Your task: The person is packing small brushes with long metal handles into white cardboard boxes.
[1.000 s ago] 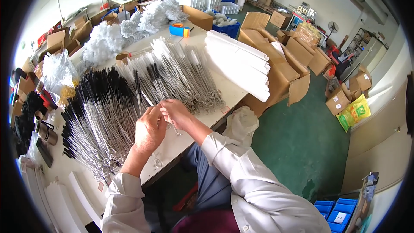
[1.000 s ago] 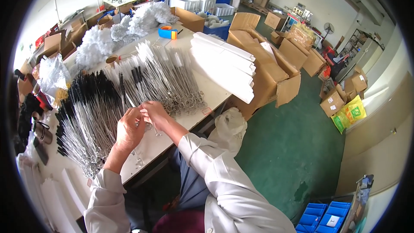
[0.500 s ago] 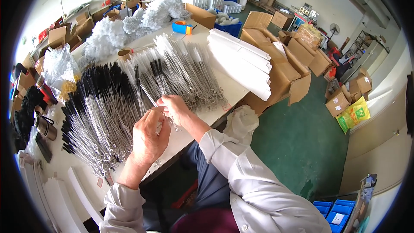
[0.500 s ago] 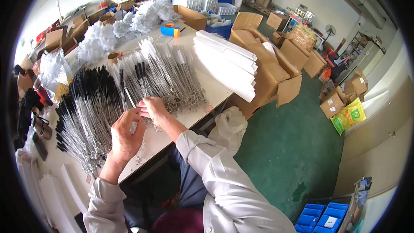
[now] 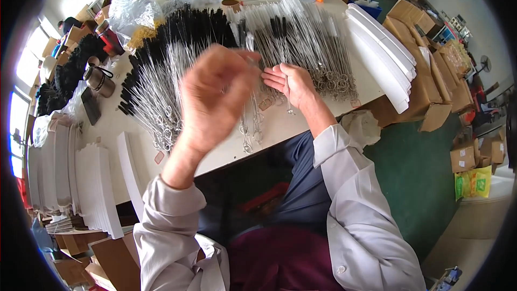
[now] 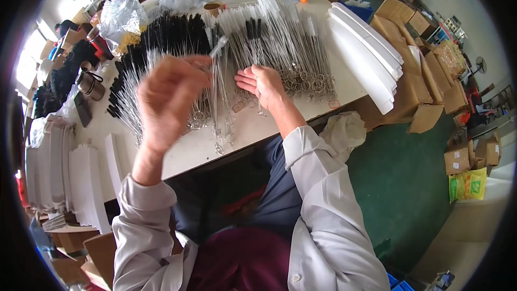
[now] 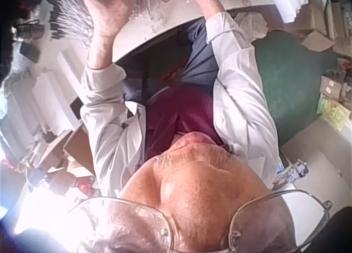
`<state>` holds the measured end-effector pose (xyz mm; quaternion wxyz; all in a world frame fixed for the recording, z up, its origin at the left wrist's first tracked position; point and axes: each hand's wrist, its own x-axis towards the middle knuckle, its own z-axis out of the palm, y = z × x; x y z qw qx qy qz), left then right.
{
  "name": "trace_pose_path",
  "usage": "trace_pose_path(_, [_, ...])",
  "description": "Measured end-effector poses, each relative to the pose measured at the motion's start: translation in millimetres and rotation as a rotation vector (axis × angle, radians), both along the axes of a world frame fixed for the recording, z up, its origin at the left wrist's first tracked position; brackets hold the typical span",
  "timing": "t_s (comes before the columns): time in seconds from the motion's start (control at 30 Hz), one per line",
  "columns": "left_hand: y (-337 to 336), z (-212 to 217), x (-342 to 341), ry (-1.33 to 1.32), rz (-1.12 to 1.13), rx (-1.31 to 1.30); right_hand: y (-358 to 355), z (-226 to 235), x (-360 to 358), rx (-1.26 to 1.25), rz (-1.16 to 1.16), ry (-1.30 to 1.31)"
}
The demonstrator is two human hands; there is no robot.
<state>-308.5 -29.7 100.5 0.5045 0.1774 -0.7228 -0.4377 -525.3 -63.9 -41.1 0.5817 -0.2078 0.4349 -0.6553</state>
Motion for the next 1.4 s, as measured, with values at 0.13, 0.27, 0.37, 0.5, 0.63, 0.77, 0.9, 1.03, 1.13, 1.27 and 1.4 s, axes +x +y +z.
trace_pose_path(0.13, [-23, 35, 19, 0.18, 0.066, 0.11, 4, 5, 3, 0.027, -0.027, 0.029])
trace_pose_path(0.27, [-39, 51, 29, 0.22, 0.073, 0.017, 6, 8, 4, 0.015, -0.027, 0.053])
trace_pose_path(0.37, [-48, 56, 32, 0.29, -0.007, 0.039, 4, 5, 4, 0.015, -0.027, 0.051])
trace_pose_path(0.5, [-56, 74, 51, 0.325, -0.118, -0.016, 4, 5, 4, 0.003, -0.03, 0.059])
trace_pose_path(0.63, [-60, 84, 72, 0.316, -0.267, -0.011, 6, 5, -1, 0.011, 0.001, 0.078])
trace_pose_path(0.77, [-47, 82, 83, 0.293, -0.275, 0.052, 15, 14, -2, -0.047, 0.007, 0.17])
trace_pose_path(0.9, [-28, 79, 96, 0.22, -0.251, 0.292, 40, 30, -1, -0.218, 0.077, 0.544])
trace_pose_path(1.03, [-10, 65, 81, 0.148, -0.276, 0.414, 72, 64, 27, -0.353, 0.42, 0.424])
trace_pose_path(1.13, [-10, 49, 74, 0.13, -0.264, 0.531, 98, 78, 56, -0.35, 0.618, 0.22])
trace_pose_path(1.27, [-12, 36, 73, 0.07, -0.175, 0.562, 124, 78, 67, -0.225, 0.788, 0.051])
trace_pose_path(1.4, [-13, 24, 79, -0.025, -0.081, 0.522, 138, 62, 66, -0.174, 0.745, 0.134])
